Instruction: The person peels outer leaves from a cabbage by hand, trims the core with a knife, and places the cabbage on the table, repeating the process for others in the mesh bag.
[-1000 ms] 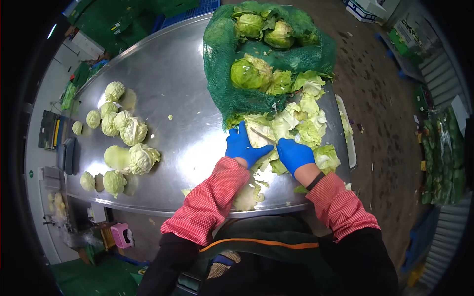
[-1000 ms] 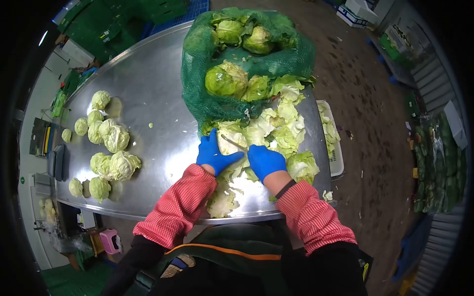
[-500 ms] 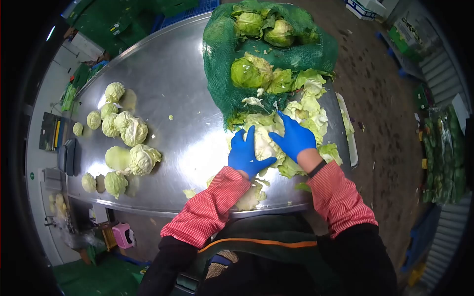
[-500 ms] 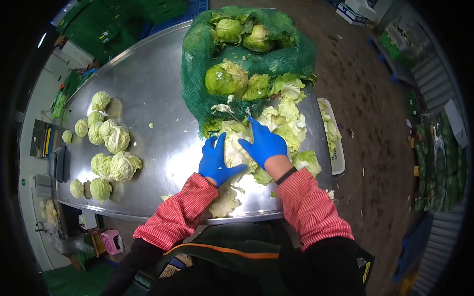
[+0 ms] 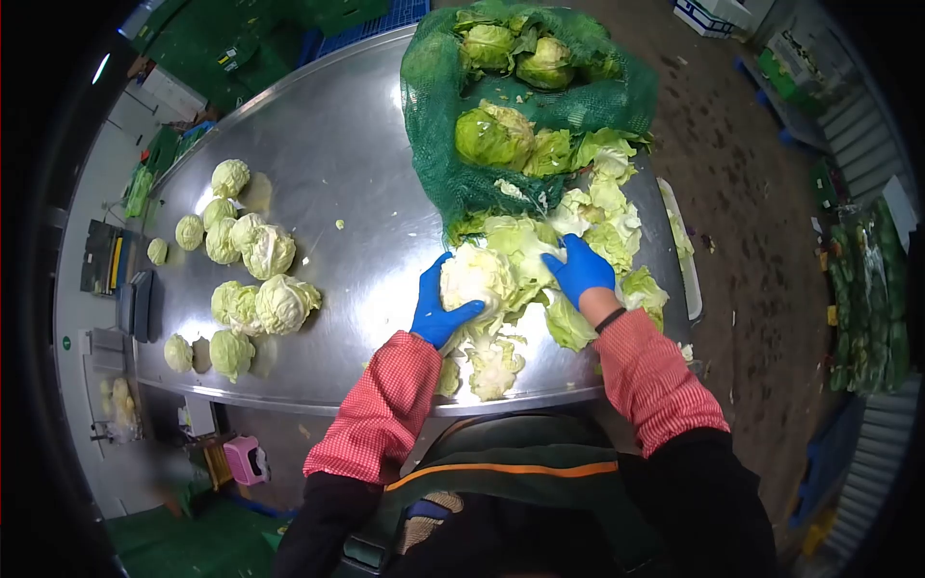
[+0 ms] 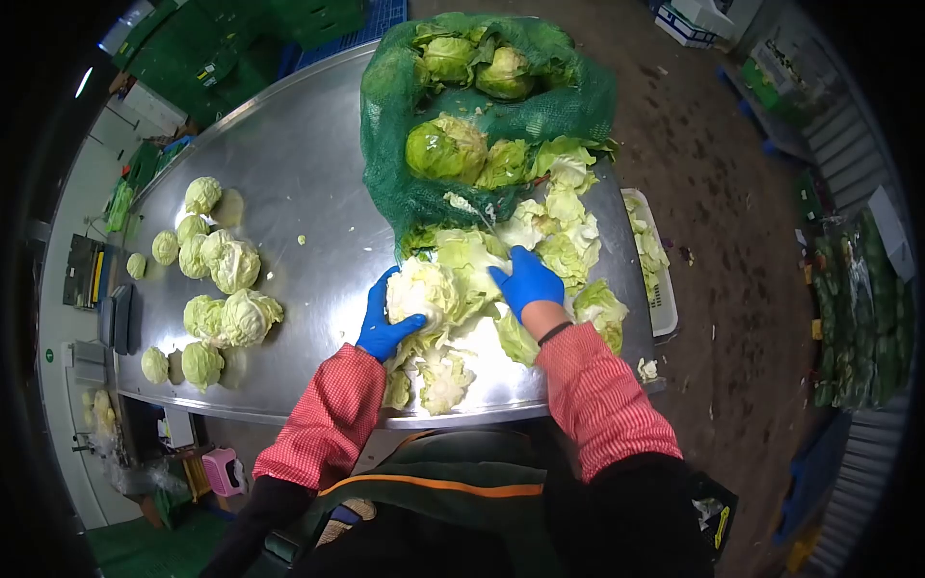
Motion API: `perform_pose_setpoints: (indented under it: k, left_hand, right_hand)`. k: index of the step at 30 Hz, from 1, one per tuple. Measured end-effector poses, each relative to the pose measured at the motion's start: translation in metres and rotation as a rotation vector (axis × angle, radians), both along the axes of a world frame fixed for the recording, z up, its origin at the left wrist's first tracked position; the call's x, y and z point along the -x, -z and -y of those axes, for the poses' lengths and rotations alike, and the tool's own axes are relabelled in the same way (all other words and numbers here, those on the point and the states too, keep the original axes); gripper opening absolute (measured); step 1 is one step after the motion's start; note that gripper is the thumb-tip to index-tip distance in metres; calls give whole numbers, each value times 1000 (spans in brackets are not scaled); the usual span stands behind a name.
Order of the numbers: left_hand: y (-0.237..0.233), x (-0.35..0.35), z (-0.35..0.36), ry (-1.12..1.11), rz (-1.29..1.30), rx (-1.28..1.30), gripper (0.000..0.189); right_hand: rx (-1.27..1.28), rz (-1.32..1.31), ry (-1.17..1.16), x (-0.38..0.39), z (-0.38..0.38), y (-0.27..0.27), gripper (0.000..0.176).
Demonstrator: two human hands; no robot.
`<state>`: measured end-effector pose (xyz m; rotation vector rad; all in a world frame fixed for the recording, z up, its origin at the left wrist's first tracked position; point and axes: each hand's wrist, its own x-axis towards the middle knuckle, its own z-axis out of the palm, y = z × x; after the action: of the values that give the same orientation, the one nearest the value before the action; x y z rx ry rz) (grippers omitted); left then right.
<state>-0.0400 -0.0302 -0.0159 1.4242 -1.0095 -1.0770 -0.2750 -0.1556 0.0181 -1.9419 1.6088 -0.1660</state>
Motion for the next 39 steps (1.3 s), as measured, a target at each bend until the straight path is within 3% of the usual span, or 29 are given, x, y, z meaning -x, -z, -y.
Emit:
perform_pose_setpoints:
  k: [3, 4, 6, 7, 9, 12, 14, 17, 18, 20, 22, 24, 26, 28, 29, 32, 33, 36, 37, 38, 39]
  left_hand:
    - [-33, 17, 6, -33, 705, 184, 100]
    - [-39, 25, 12, 22, 759, 193, 99]
    - [-48, 38, 23, 124, 868, 215, 99]
    - [-50, 43, 23, 180, 1030, 157, 103]
    - [-53, 41, 26, 125, 977, 79, 108]
    - [-32, 23, 27, 47, 842, 6, 114]
    - [-27, 9, 29, 76, 758, 7, 109]
    - [-5, -11, 27, -21, 439, 59, 101]
    - [-6, -16, 26, -49, 285, -14, 86]
    - [7, -25, 22, -138, -223, 48, 73]
    - [-10, -25, 15, -180, -495, 81, 70]
    - [-20, -34, 15, -139, -62, 174, 75]
    - [-55, -17, 12, -142, 44, 138, 80]
    - [-59, -9, 15, -137, 117, 208, 82]
    - [-63, -6, 15, -134, 68, 207, 82]
    - [-71, -5, 10, -152, -110, 146, 79]
    - [-71, -6, 5, -163, -174, 108, 77]
    - [-47, -11, 4, -215, -310, 45, 69]
    - [-57, -4, 2, -300, -586, -19, 62]
    - [-45, -9, 1, -275, -703, 21, 59]
    - [-48, -9, 1, -253, -726, 27, 59]
  right_hand:
    - [156, 89, 3, -21, -31, -32, 86]
    - [-59, 91, -16, -29, -35, -59, 105]
    - [-109, -7, -17, -33, -38, -49, 99]
    - [-116, 78, 6, -26, -35, -28, 96]
    - [-132, 247, 44, -1, -29, 26, 89]
    - [-157, 72, 11, 15, -42, 44, 77]
    - [-140, 110, 63, 9, -49, 34, 68]
    - [-70, 107, 65, 6, -43, 28, 65]
    - [-68, 74, 53, 8, -41, 13, 64]
    - [-20, 51, 20, 18, -37, 14, 65]
    - [7, 42, 45, 17, -32, -1, 75]
    - [38, 212, 17, 2, -34, -49, 82]
    - [73, 302, -53, -26, -47, -91, 90]
    - [143, 313, -161, -51, -54, -110, 99]
    - [212, 289, -167, -61, -55, -96, 81]
    - [140, 526, -217, -49, -55, -73, 56]
    - [182, 548, -139, -50, -60, -77, 38]
    - [172, 491, -79, -37, -57, -60, 36]
    - [118, 486, -38, -30, -53, -54, 34]
    - [65, 353, -11, -24, -46, -49, 34]
    - [30, 235, -48, -19, -38, -43, 45]
